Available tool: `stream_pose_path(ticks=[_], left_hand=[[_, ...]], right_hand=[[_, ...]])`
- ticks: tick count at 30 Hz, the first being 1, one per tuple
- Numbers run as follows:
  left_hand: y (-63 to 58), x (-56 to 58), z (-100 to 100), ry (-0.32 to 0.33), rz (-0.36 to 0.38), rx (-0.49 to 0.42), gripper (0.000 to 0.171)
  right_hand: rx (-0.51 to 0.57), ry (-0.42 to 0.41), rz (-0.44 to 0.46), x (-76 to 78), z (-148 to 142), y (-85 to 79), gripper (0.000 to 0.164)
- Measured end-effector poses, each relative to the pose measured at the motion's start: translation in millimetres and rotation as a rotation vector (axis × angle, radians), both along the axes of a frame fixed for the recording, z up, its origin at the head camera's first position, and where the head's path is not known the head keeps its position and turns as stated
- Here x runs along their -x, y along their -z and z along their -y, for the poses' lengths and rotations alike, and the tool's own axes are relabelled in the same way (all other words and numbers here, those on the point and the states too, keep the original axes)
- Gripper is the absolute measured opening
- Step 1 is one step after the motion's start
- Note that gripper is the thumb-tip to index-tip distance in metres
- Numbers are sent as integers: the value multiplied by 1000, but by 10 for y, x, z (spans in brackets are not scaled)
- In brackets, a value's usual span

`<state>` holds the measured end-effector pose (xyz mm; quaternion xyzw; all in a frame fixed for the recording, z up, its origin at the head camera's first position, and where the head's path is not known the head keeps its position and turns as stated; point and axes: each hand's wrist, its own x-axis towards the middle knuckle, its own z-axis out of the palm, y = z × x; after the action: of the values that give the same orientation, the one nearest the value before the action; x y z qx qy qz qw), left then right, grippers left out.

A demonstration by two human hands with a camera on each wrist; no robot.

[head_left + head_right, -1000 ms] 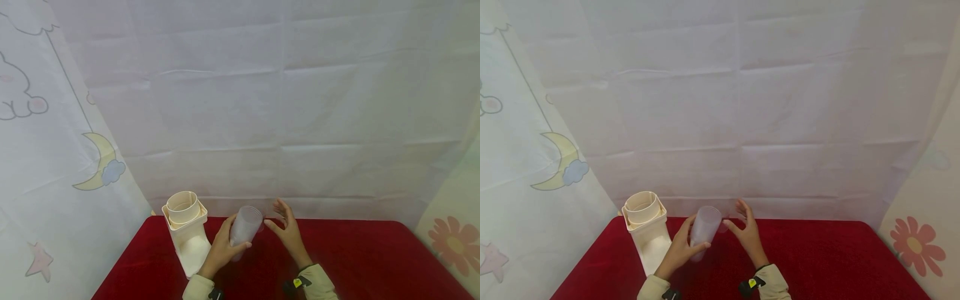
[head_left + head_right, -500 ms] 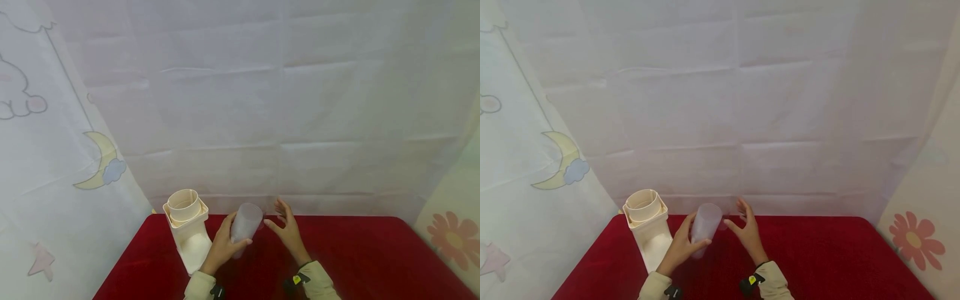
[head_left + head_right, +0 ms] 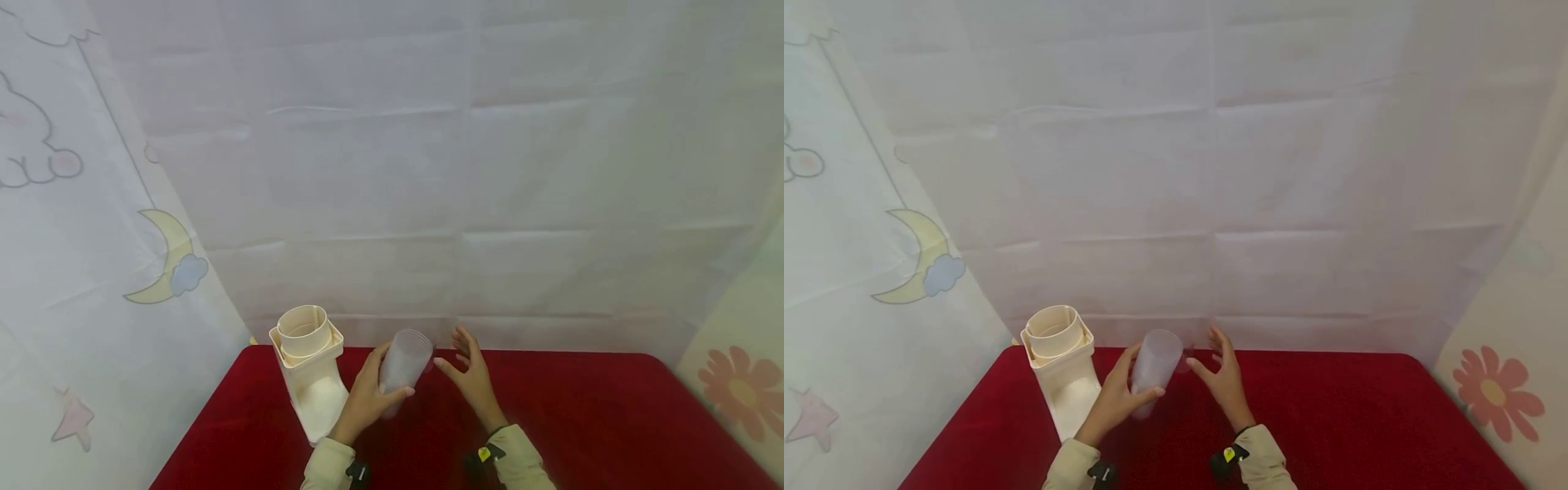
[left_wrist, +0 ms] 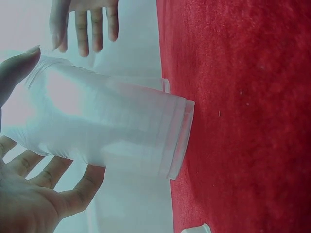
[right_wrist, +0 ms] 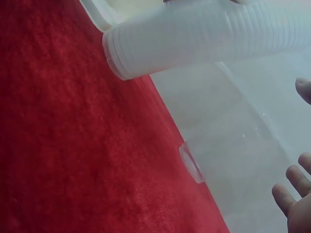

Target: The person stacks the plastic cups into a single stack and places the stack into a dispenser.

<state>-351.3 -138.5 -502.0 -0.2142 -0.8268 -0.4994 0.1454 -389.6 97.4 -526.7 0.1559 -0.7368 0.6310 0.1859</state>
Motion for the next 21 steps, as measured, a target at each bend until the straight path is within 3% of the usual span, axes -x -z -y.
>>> stream_pose_path(ticks=[14,21], left_hand=[[42,-15,21,0,31,-13,88],[31,-31,22,4,21,-25,86]], right_hand=[[-58,63,44,131,75,66,82],[-55,43,69,194,103,86,84]])
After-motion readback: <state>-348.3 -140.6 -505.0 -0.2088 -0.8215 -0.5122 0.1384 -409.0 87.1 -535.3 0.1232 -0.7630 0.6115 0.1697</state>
